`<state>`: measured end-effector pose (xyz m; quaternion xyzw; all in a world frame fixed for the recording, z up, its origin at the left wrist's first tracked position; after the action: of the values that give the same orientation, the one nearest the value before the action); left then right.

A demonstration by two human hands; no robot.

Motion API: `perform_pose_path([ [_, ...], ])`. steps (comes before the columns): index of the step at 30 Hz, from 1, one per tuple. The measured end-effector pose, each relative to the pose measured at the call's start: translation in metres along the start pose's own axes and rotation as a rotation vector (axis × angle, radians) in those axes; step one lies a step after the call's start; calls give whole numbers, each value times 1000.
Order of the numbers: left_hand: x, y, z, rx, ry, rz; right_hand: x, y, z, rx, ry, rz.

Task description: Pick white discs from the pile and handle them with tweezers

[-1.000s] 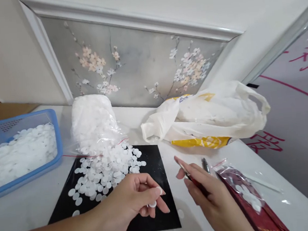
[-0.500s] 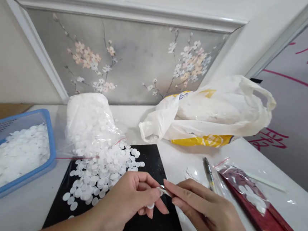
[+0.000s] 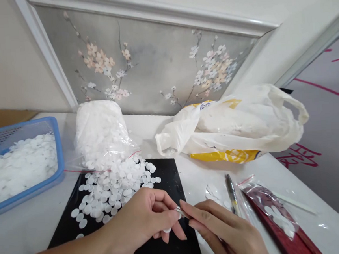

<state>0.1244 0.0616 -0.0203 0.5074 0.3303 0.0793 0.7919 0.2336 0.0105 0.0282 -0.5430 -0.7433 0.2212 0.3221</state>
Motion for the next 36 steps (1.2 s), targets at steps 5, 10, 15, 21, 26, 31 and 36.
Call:
perform_pose_path([
  [5,-2,2,1,22,-11,-24,1,-13,-1,-87,-47,-145],
  [10,-2,2,1,37,-19,-30,1,-14,0,-118,-62,-163],
  [15,-2,3,1,48,-26,-39,2,-15,0,-126,-70,-167],
  [21,-4,3,3,37,-34,-33,1,-17,-2,-122,-55,-176],
  [26,-4,2,2,38,-26,-33,1,-13,-5,-92,-12,-135],
  [31,-1,5,2,-2,-27,-14,2,-6,-9,-68,24,-83],
  [36,-2,4,-1,-24,16,-40,3,4,-11,-76,54,-19],
])
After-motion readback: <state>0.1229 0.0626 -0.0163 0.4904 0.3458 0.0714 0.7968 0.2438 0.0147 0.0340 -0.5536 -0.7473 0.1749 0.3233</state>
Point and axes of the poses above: each hand's wrist, its own x-axis towards the middle knuckle, its own z-axis out of the palm, y = z × x, the point moved 10 cm from there along x, towards the middle knuckle, and after that the axes turned 9 degrees about -y, right-handed, at the moved point
